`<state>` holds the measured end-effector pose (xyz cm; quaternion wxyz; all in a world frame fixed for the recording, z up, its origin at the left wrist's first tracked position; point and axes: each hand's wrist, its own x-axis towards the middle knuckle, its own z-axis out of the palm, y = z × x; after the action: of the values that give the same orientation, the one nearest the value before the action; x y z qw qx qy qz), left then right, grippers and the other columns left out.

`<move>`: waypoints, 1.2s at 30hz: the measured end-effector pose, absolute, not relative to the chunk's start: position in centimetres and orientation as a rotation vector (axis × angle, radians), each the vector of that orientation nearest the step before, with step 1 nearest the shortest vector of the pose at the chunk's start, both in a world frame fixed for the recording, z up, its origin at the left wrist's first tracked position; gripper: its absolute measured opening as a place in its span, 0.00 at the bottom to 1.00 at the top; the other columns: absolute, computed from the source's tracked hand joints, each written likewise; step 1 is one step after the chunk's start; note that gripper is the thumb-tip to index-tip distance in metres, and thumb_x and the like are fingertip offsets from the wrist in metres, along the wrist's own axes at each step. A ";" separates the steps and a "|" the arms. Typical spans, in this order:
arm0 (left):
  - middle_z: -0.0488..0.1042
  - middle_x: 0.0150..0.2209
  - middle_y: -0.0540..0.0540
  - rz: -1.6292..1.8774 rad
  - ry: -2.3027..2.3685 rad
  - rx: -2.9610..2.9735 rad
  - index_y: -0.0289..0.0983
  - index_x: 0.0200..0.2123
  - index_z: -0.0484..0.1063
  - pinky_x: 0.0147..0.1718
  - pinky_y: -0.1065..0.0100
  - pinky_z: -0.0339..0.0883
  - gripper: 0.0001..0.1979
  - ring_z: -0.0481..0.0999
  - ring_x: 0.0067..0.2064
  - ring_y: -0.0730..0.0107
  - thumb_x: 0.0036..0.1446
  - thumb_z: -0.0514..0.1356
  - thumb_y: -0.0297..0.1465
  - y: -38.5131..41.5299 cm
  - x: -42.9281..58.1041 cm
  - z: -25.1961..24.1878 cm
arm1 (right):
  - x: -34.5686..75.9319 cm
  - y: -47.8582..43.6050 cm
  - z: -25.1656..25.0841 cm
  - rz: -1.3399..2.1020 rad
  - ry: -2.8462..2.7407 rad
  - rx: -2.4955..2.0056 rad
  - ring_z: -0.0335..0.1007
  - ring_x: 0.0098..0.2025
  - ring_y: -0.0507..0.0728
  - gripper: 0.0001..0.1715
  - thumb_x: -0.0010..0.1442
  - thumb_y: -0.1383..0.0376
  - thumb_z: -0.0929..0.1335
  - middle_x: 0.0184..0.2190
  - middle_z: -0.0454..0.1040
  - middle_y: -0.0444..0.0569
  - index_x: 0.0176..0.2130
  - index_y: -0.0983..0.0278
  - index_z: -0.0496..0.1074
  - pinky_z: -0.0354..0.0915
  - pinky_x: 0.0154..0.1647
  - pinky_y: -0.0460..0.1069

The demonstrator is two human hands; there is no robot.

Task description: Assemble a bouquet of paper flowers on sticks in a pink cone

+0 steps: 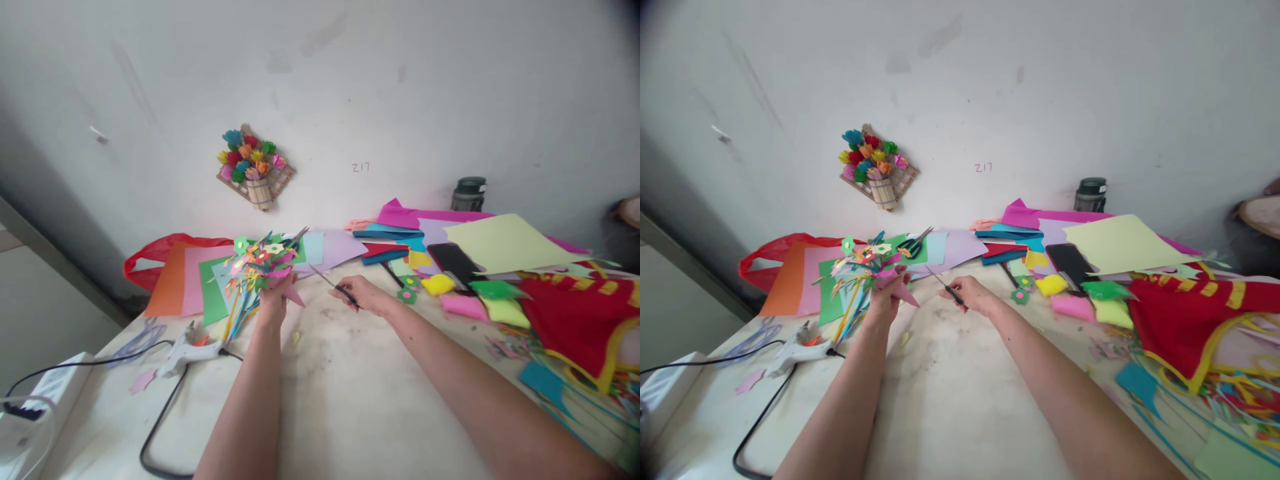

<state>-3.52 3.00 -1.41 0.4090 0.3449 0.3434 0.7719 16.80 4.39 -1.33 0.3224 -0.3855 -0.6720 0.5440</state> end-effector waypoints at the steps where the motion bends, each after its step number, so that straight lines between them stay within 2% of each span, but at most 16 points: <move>1: 0.76 0.31 0.49 1.949 0.868 0.866 0.35 0.30 0.75 0.38 0.65 0.71 0.19 0.75 0.31 0.72 0.29 0.72 0.27 3.0 -3.5 -1.4 | 16.7 4.3 -1.3 1.419 -1.754 -1.035 0.50 0.14 0.44 0.25 0.41 0.48 0.72 0.12 0.58 0.36 0.23 0.66 0.65 0.48 0.13 0.43; 6: 0.76 0.31 0.50 1.940 0.869 0.868 0.35 0.31 0.75 0.40 0.63 0.70 0.18 0.75 0.32 0.71 0.31 0.71 0.28 3.2 -3.8 -1.6 | 17.0 4.7 -1.2 1.373 -1.697 -1.152 0.50 0.13 0.44 0.25 0.42 0.48 0.73 0.12 0.58 0.36 0.23 0.65 0.66 0.51 0.14 0.43; 9: 0.76 0.32 0.50 1.946 0.868 0.889 0.36 0.31 0.75 0.41 0.62 0.69 0.17 0.75 0.33 0.70 0.32 0.71 0.28 3.2 -4.0 -1.7 | 17.8 5.3 -0.9 1.133 -1.859 -1.354 0.59 0.15 0.48 0.23 0.44 0.48 0.72 0.15 0.65 0.41 0.25 0.66 0.70 0.56 0.17 0.44; 12: 0.77 0.33 0.49 1.911 0.854 0.913 0.35 0.31 0.75 0.42 0.61 0.68 0.17 0.75 0.34 0.70 0.32 0.71 0.27 3.0 -4.0 -1.6 | 18.6 5.4 -0.3 0.523 -2.207 -1.688 0.72 0.29 0.56 0.16 0.51 0.55 0.69 0.26 0.75 0.51 0.30 0.66 0.76 0.62 0.26 0.46; 14: 0.77 0.34 0.48 1.873 0.838 0.936 0.35 0.31 0.75 0.42 0.62 0.68 0.17 0.75 0.33 0.70 0.32 0.71 0.27 2.9 -4.0 -1.5 | 18.9 5.1 0.2 0.258 -2.339 -1.834 0.74 0.37 0.60 0.13 0.53 0.61 0.67 0.33 0.77 0.57 0.34 0.66 0.77 0.63 0.31 0.48; 17: 0.77 0.34 0.46 1.811 0.823 0.973 0.34 0.31 0.75 0.39 0.64 0.69 0.17 0.75 0.32 0.71 0.33 0.70 0.27 2.6 -3.9 -1.4 | 19.1 4.5 1.0 0.222 -2.408 -1.890 0.74 0.40 0.62 0.13 0.51 0.66 0.66 0.36 0.77 0.61 0.36 0.68 0.77 0.63 0.33 0.49; 21: 0.77 0.36 0.46 1.742 0.826 1.014 0.36 0.34 0.75 0.33 0.66 0.70 0.19 0.74 0.31 0.70 0.32 0.69 0.26 2.2 -3.7 -1.3 | 19.2 4.2 2.1 0.119 -2.432 -1.895 0.71 0.47 0.65 0.15 0.49 0.69 0.67 0.42 0.76 0.62 0.38 0.68 0.77 0.63 0.40 0.52; 25: 0.77 0.33 0.46 1.657 0.827 1.097 0.35 0.29 0.74 0.30 0.67 0.69 0.14 0.73 0.29 0.72 0.33 0.68 0.28 2.2 -3.6 -1.6 | 17.8 4.3 3.1 0.213 -2.296 -1.618 0.71 0.47 0.61 0.16 0.56 0.64 0.64 0.43 0.77 0.55 0.42 0.62 0.77 0.63 0.42 0.49; 28: 0.75 0.27 0.47 1.618 0.836 1.137 0.34 0.24 0.74 0.31 0.67 0.70 0.10 0.73 0.28 0.71 0.32 0.68 0.28 2.4 -3.5 -1.8 | 15.7 4.4 3.4 0.471 -2.187 -1.364 0.73 0.43 0.56 0.16 0.54 0.67 0.66 0.40 0.78 0.51 0.42 0.64 0.77 0.62 0.42 0.45; 31: 0.74 0.24 0.48 1.595 0.877 1.161 0.34 0.24 0.74 0.29 0.67 0.69 0.10 0.72 0.28 0.70 0.32 0.68 0.26 2.4 -3.1 -1.9 | 13.5 4.8 2.9 0.685 -2.126 -1.307 0.74 0.36 0.55 0.17 0.50 0.66 0.69 0.32 0.79 0.48 0.42 0.65 0.77 0.63 0.34 0.44; 34: 0.74 0.25 0.48 1.586 0.898 1.211 0.34 0.27 0.75 0.27 0.67 0.67 0.12 0.72 0.28 0.69 0.33 0.67 0.27 2.3 -2.7 -1.7 | 12.4 5.3 2.0 0.773 -2.134 -1.239 0.73 0.32 0.54 0.12 0.49 0.65 0.69 0.26 0.78 0.46 0.36 0.64 0.79 0.61 0.30 0.44; 36: 0.74 0.25 0.48 1.590 0.897 1.233 0.34 0.26 0.75 0.27 0.67 0.67 0.11 0.73 0.28 0.68 0.33 0.67 0.28 2.2 -2.6 -1.7 | 12.3 5.8 1.4 0.850 -2.112 -1.154 0.72 0.30 0.53 0.09 0.51 0.65 0.68 0.23 0.77 0.45 0.31 0.65 0.79 0.61 0.30 0.43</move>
<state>-2.64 2.24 -1.69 0.4524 0.4990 0.3631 0.6438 12.26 5.78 1.39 0.2902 -0.4328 -0.7918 0.3187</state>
